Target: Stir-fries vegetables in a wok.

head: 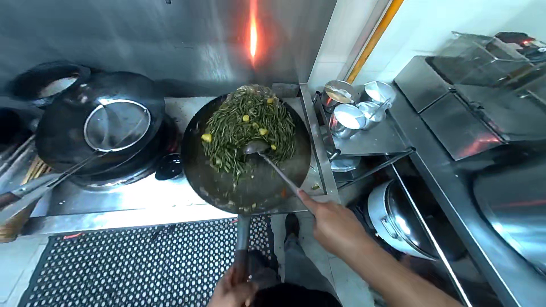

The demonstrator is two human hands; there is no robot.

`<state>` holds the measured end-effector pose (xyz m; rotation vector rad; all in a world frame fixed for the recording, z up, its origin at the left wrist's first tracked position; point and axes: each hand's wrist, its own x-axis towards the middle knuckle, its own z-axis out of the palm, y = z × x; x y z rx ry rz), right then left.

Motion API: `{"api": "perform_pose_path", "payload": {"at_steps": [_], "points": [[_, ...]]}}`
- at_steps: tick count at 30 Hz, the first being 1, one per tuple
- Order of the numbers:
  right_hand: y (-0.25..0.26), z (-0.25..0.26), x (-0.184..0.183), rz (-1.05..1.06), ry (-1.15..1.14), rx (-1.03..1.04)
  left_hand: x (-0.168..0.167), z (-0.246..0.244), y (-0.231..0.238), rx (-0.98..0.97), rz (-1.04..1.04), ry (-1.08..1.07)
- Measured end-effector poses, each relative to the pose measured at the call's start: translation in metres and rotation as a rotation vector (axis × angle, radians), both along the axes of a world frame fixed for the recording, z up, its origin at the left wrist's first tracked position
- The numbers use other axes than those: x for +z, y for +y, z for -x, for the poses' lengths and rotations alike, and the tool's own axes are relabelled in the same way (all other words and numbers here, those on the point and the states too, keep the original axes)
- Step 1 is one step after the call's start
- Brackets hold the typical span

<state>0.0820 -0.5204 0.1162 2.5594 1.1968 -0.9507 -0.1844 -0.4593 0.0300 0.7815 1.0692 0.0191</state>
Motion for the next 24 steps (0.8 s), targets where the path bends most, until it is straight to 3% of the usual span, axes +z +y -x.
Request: {"api": "perform_pose_path", "payload": {"at_steps": [2, 8, 12, 16, 19, 24], "points": [[-0.014, 0.006, 0.021, 0.003, 0.039, 0.025, 0.003, -0.001, 0.012, 0.002, 0.004, 0.010], [-0.045, -0.004, 0.086, 0.082, 0.104, 0.062, 0.033, -0.080, 0.076, 0.171, 0.174, -0.069], [-0.010, -0.011, 0.045, 0.124, 0.007, 0.004, 0.012, -0.075, 0.061, 0.164, 0.151, -0.094], [0.007, -0.008, 0.003, 0.044, -0.070, -0.012, -0.001, -0.006, 0.002, 0.008, -0.004, -0.020], [-0.009, 0.001, 0.022, 0.028, -0.016, 0.006, 0.001, 0.006, 0.010, -0.024, -0.003, 0.011], [-0.044, 0.001, 0.069, 0.038, 0.097, 0.022, 0.025, -0.066, 0.062, 0.159, 0.153, -0.092]]}}
